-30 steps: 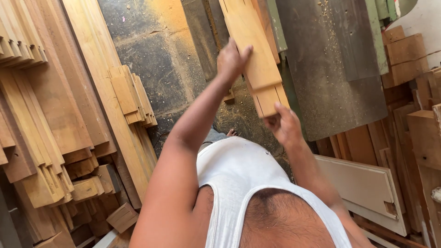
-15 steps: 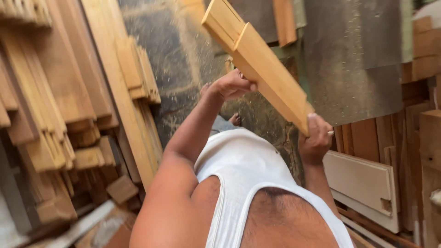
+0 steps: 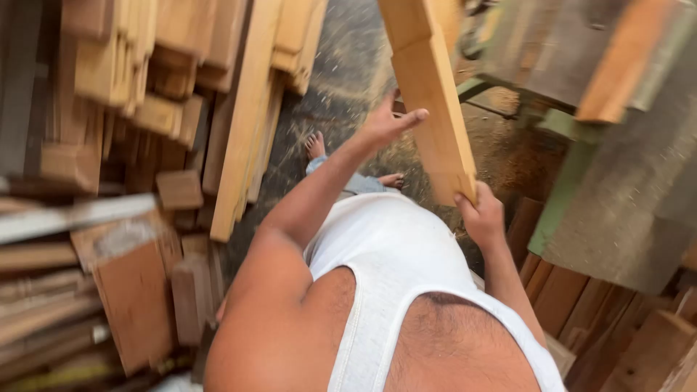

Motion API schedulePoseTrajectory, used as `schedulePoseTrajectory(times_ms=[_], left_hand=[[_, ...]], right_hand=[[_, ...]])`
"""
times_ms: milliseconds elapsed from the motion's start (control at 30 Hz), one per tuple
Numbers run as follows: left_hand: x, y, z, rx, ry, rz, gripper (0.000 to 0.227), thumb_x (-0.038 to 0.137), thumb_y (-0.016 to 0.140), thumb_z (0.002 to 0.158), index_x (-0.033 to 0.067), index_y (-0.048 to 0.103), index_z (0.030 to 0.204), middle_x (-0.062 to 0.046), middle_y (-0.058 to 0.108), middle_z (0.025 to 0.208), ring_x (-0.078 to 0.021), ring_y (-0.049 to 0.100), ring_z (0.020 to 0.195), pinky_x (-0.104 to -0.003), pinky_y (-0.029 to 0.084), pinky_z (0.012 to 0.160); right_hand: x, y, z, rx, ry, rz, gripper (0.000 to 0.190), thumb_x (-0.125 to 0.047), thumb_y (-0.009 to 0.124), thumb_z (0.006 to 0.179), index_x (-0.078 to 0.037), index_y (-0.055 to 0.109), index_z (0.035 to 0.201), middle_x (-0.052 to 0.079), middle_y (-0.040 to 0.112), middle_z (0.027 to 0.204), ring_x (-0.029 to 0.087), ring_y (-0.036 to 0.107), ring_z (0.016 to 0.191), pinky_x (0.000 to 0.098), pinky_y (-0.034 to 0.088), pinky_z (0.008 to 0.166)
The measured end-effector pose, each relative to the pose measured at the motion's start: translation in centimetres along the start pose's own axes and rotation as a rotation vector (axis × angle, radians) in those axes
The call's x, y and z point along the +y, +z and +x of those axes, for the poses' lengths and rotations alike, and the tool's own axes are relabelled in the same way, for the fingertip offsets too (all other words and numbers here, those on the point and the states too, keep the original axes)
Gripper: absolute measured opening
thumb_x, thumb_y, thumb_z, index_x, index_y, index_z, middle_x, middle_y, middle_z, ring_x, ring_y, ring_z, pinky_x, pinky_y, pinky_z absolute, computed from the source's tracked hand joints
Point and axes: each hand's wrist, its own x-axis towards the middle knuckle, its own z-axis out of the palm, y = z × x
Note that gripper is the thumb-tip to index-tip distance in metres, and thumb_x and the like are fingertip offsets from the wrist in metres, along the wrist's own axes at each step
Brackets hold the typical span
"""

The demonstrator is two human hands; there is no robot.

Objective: The person is inspecting and organizing various wooden planks and blocks in a workshop environment.

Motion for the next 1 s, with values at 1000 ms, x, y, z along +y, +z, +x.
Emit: schedulePoseTrajectory(times_ms=[1000], left_hand=[[-30.8,-41.0,-22.3,0.526,-0.563,0.399,0.072,0.048,0.077,0.084,-0.0012,0.061,0.134,-0.019,0.074,0.117,-0.0292,0.072,0.109,-0.040,0.055,0.093]], right_hand=[[-21.9,32.4,18.9,-0.809,0.493,0.295,0.025,-0.021,0.065,0.098,-0.008,0.070,0.119,0.006,0.076,0.102,0.014,0.071,0.086,0.0297,0.057,0.074]])
